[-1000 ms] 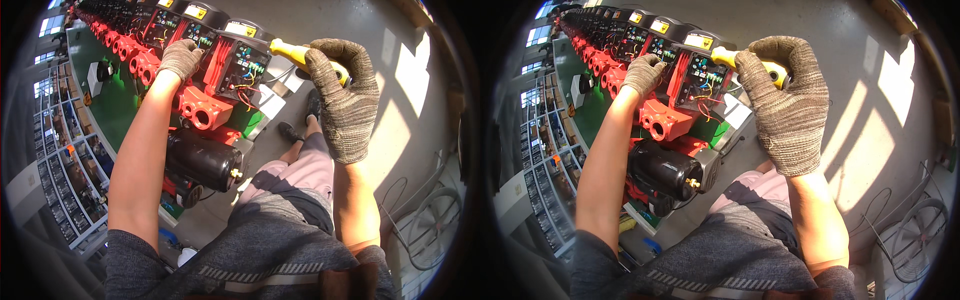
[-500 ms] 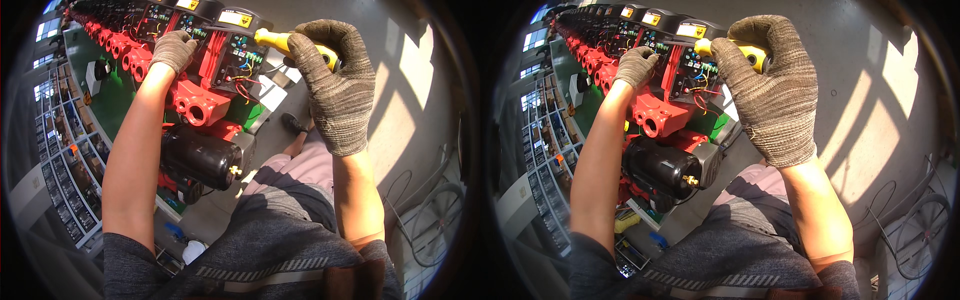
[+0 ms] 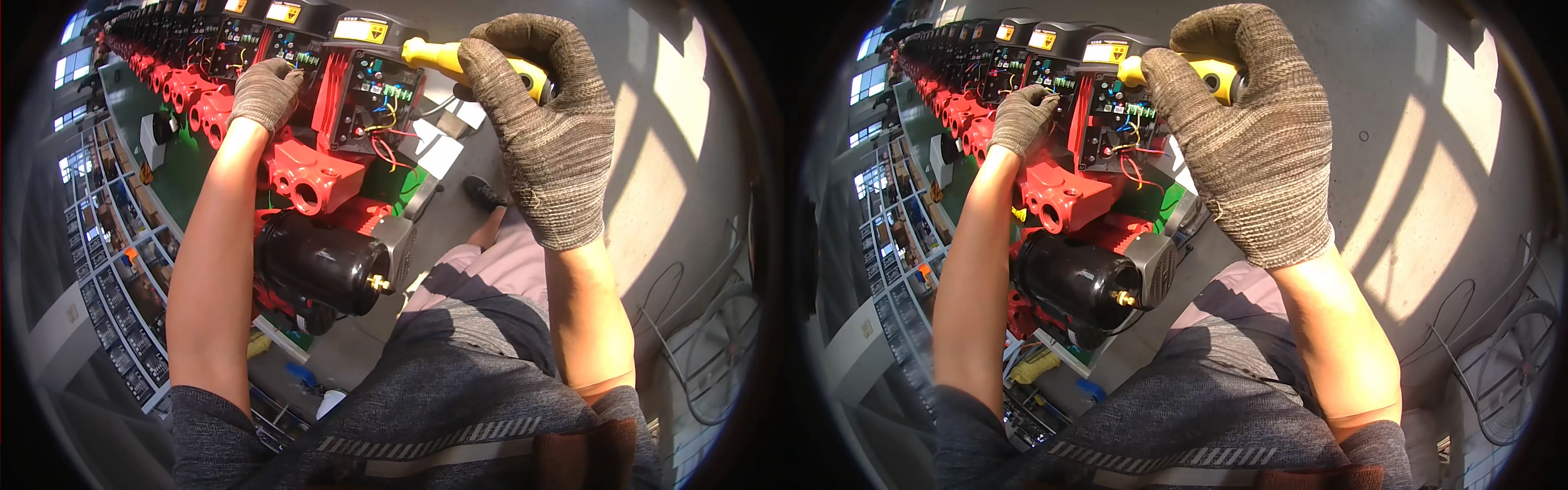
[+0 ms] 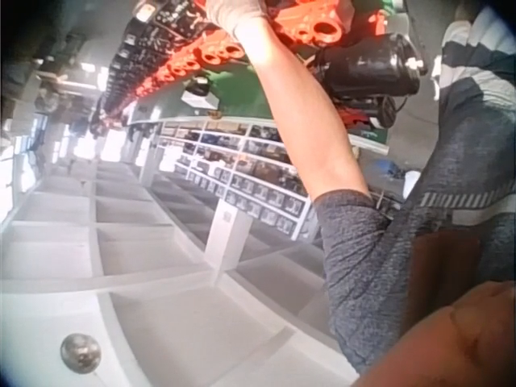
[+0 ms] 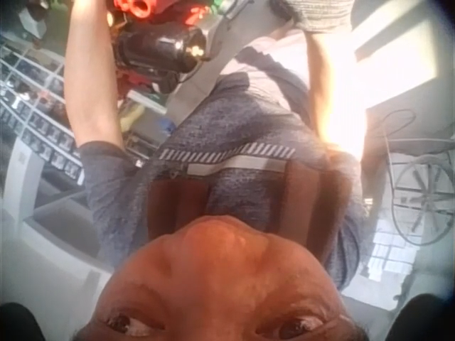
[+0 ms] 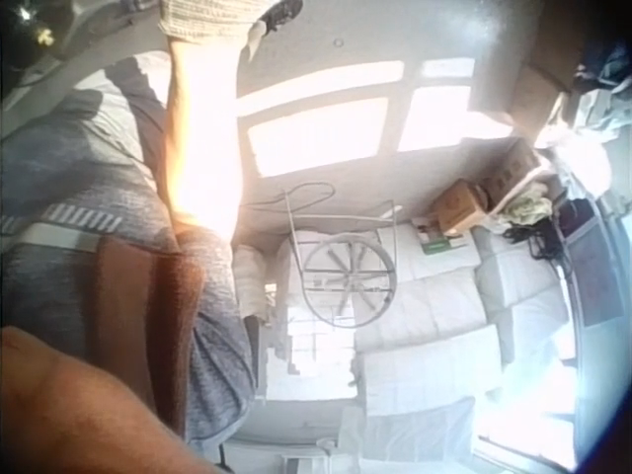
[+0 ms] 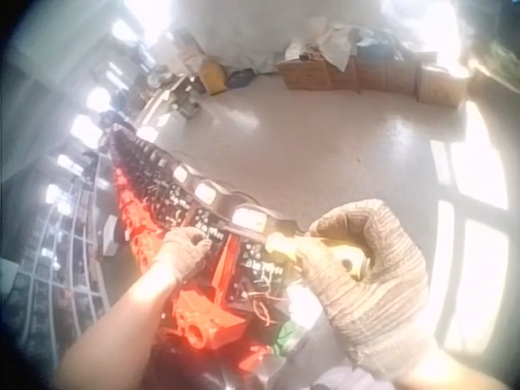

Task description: The person uses a screwdriver to secure wiring inside electrical housing components on a series of pump motors and uses a small tool to strip or manipulate wire ends.

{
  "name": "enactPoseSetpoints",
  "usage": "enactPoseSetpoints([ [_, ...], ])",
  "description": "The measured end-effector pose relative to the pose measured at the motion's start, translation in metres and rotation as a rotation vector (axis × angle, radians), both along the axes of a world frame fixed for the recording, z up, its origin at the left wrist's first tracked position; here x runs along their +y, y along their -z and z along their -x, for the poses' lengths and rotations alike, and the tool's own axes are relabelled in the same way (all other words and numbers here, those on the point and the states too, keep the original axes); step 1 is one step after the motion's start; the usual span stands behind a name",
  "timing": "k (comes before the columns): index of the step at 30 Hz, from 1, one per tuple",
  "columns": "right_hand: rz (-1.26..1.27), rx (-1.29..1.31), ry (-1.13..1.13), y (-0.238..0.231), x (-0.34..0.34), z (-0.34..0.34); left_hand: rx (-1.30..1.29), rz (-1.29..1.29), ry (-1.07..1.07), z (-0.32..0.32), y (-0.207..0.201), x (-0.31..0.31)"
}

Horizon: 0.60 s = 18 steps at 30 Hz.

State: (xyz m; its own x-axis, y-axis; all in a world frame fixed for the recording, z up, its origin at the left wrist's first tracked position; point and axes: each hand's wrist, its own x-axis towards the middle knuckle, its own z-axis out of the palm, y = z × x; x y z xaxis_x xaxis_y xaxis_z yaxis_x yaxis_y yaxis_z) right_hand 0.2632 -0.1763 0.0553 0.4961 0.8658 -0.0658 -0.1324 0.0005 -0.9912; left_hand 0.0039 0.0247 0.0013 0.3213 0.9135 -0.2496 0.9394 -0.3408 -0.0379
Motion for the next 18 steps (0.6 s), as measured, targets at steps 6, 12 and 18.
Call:
enactPoseSetpoints([
  [6, -0.177, 0.233, -0.019, 0.019, 0.001, -0.004, 0.054, 0.048, -0.036, -0.009, -0.005, 0.001],
  [12, -0.198, -0.009, 0.019, 0.024, -0.002, -0.003, 0.053, 0.026, 0.0, 0.0, 0.0, 0.007],
  [18, -0.105, 0.092, 0.056, 0.015, -0.005, 0.0, 0.046, 0.027, 0.024, -0.004, -0.001, 0.008],
])
